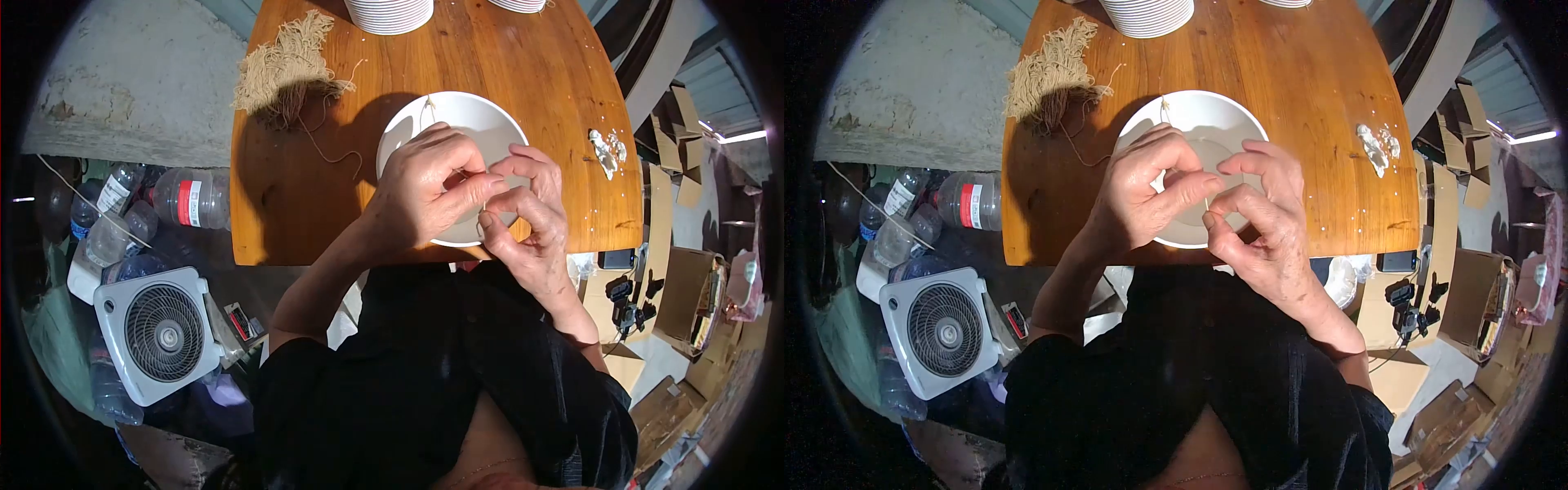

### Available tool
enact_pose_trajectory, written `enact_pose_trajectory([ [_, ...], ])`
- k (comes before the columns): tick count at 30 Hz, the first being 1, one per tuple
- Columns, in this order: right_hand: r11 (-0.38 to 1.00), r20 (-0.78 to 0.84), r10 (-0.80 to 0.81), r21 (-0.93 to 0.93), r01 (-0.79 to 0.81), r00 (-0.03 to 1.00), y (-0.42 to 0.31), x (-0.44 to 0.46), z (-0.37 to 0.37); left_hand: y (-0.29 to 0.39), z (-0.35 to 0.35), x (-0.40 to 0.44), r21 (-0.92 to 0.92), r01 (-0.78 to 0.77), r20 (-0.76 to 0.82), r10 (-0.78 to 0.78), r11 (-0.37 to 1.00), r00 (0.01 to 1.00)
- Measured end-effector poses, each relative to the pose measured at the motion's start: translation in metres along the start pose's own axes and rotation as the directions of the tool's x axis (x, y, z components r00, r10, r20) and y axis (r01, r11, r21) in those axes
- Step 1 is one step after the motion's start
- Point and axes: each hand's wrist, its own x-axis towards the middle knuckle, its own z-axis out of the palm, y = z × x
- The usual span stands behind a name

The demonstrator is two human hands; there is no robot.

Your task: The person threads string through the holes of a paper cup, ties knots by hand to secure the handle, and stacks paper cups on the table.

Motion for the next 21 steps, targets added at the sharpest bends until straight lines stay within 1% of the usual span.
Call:
enact_pose_trajectory([
  [4,0.992,0.007,0.093,0.088,-0.093,0.996,-0.004,-0.003,0.005,0.003,0.003,-0.004,-0.008,0.030,-0.073,-0.031,1.000,0.997],
  [5,0.992,0.010,0.093,0.087,-0.093,0.996,-0.004,-0.002,0.006,0.002,0.003,-0.004,-0.009,0.032,-0.075,-0.033,0.999,0.997],
  [8,0.997,-0.018,0.053,0.053,-0.052,0.998,-0.002,-0.001,0.007,0.000,0.003,-0.004,0.003,0.013,-0.111,-0.012,1.000,0.994],
  [10,0.999,-0.010,0.035,-0.008,-0.035,0.999,0.000,-0.003,0.010,0.000,0.002,-0.002,-0.033,0.101,-0.182,-0.105,0.994,0.978],
  [12,0.999,-0.015,0.050,-0.020,-0.050,0.999,0.001,-0.006,0.010,0.001,-0.001,0.000,-0.043,0.107,-0.179,-0.113,0.993,0.977],
  [14,0.997,-0.019,0.067,-0.030,-0.067,0.998,0.001,-0.009,0.010,0.000,-0.003,0.000,0.047,0.064,-0.184,-0.054,0.997,0.982],
  [15,0.995,-0.016,0.061,-0.083,-0.062,0.998,0.001,-0.011,0.009,-0.001,-0.004,0.001,0.046,0.066,-0.183,-0.056,0.997,0.982],
  [16,0.989,-0.015,0.054,-0.136,-0.056,0.998,0.001,-0.012,0.008,-0.002,-0.006,0.002,0.093,0.082,-0.199,-0.062,0.992,0.978],
  [17,0.989,-0.017,0.055,-0.138,-0.057,0.998,0.001,-0.012,0.008,-0.002,-0.008,0.004,0.140,0.097,-0.215,-0.065,0.985,0.974],
  [18,0.988,-0.012,0.059,-0.143,-0.060,0.998,0.001,-0.014,0.007,-0.003,-0.009,0.005,0.139,0.095,-0.214,-0.063,0.986,0.975],
  [20,0.987,-0.006,0.064,-0.148,-0.064,0.998,0.000,-0.015,0.006,-0.003,-0.012,0.006,0.221,0.072,-0.220,-0.022,0.972,0.975],
  [21,0.987,0.007,0.059,-0.151,-0.058,0.998,0.001,-0.016,0.005,-0.003,-0.013,0.008,0.222,0.073,-0.222,-0.023,0.972,0.975],
])
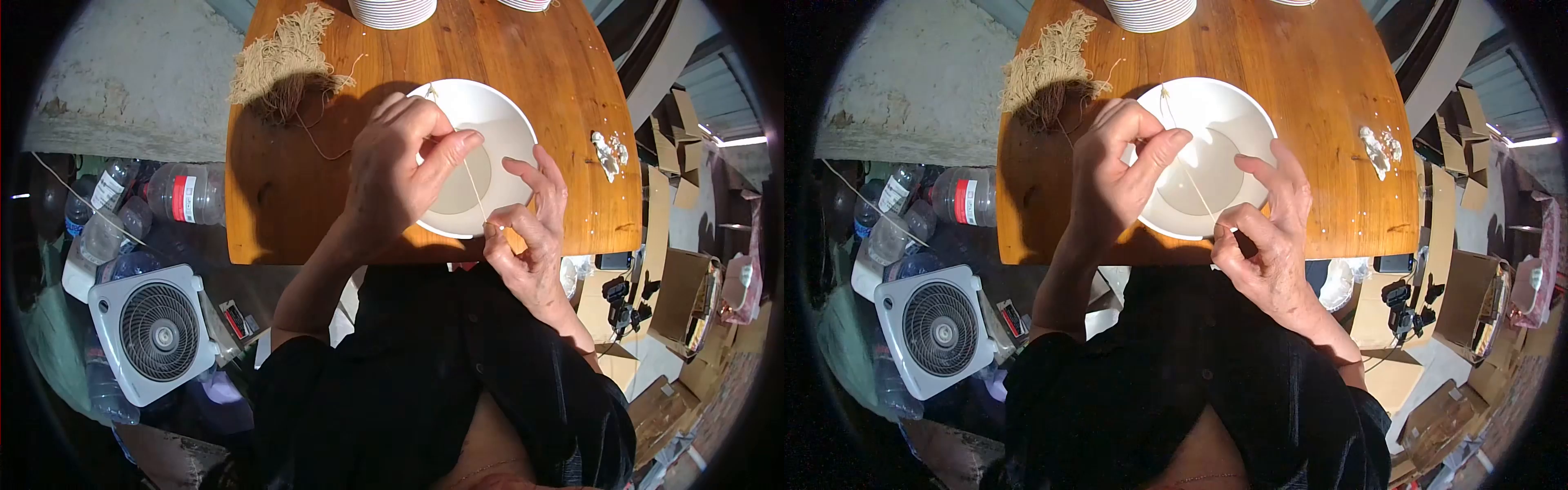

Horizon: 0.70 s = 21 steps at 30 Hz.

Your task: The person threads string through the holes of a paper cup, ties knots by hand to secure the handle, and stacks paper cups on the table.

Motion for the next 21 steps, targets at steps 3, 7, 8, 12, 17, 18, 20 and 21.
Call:
enact_pose_trajectory([
  [3,1.000,0.027,-0.017,-0.016,0.018,0.999,0.000,0.001,-0.001,-0.003,-0.002,0.005,0.076,0.020,-0.003,-0.020,0.997,1.000],
  [7,0.998,0.037,-0.042,-0.050,0.043,0.998,0.004,0.003,-0.002,-0.015,0.001,0.008,0.116,0.015,-0.038,-0.010,0.993,0.999],
  [8,0.998,0.035,-0.043,-0.050,0.045,0.998,0.004,0.003,-0.003,-0.019,0.002,0.008,0.111,0.032,-0.071,-0.024,0.993,0.997],
  [12,0.987,0.072,-0.069,-0.139,0.079,0.995,0.010,0.000,-0.005,-0.025,-0.008,0.011,0.128,0.013,-0.052,-0.006,0.992,0.999],
  [17,0.986,0.071,-0.102,-0.128,0.110,0.992,0.011,-0.001,-0.004,-0.034,-0.006,0.016,0.149,-0.045,0.004,0.045,0.988,0.999],
  [18,0.984,0.082,-0.122,-0.123,0.131,0.989,0.013,0.001,-0.005,-0.036,-0.006,0.018,0.184,-0.089,0.020,0.087,0.979,0.996],
  [20,0.981,0.090,-0.148,-0.114,0.158,0.985,0.014,0.003,-0.006,-0.038,-0.007,0.022,0.193,-0.114,0.028,0.111,0.975,0.993],
  [21,0.980,0.097,-0.160,-0.103,0.170,0.982,0.014,0.003,-0.007,-0.040,-0.007,0.023,0.201,-0.139,0.036,0.135,0.970,0.990],
])
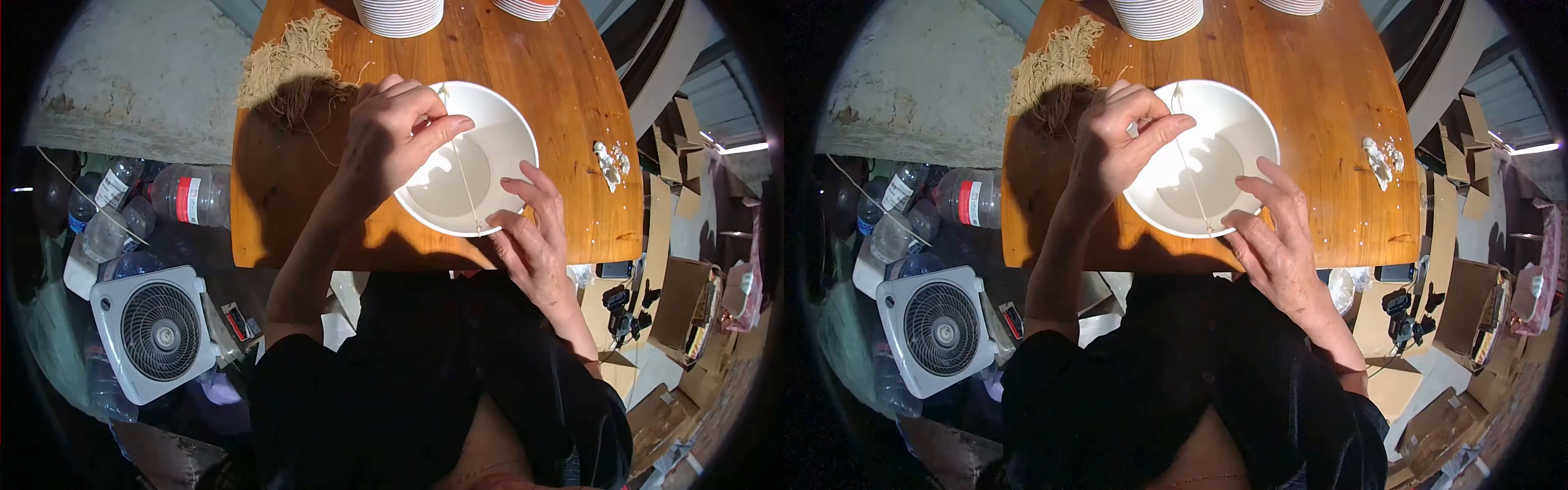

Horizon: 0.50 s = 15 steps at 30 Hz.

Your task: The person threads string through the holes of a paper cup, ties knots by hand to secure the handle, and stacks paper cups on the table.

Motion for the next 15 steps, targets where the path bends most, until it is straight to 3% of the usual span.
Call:
enact_pose_trajectory([
  [7,0.999,-0.015,-0.024,0.031,0.024,1.000,0.007,0.004,-0.011,-0.008,-0.013,0.005,0.033,-0.067,0.010,0.067,0.997,0.998],
  [13,0.998,-0.048,-0.061,-0.007,0.061,0.997,0.016,0.009,-0.027,-0.024,-0.028,-0.001,-0.017,0.046,-0.161,-0.048,0.999,0.986],
  [14,0.997,-0.079,-0.080,-0.021,0.079,0.994,0.017,0.012,-0.030,-0.026,-0.030,-0.005,0.047,0.039,-0.165,-0.031,0.998,0.986],
  [15,0.998,-0.105,-0.066,-0.030,0.063,0.992,0.019,0.013,-0.032,-0.031,-0.027,-0.010,-0.021,0.024,-0.214,-0.028,0.999,0.977],
])
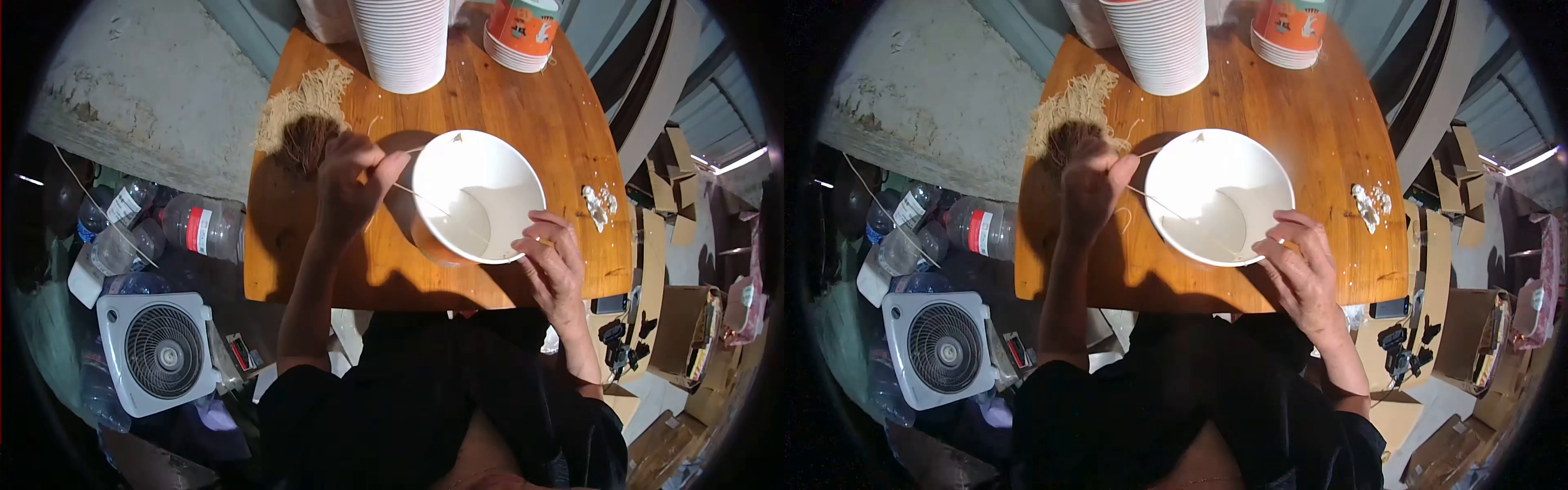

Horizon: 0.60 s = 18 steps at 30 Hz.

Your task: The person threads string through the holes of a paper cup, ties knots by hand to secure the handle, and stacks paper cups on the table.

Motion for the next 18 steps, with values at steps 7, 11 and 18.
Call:
enact_pose_trajectory([
  [7,0.995,-0.118,-0.035,-0.094,0.024,0.992,0.005,0.027,-0.006,-0.002,0.018,-0.018,-0.171,0.073,0.130,-0.051,0.983,0.990],
  [11,0.989,-0.163,-0.061,-0.140,0.038,0.985,0.021,0.050,-0.009,0.007,0.037,-0.020,-0.311,0.089,0.190,-0.030,0.946,0.981],
  [18,0.995,-0.183,-0.036,-0.102,0.018,0.982,0.071,0.101,-0.020,0.009,0.071,-0.007,-0.196,0.090,0.161,-0.059,0.976,0.985],
])
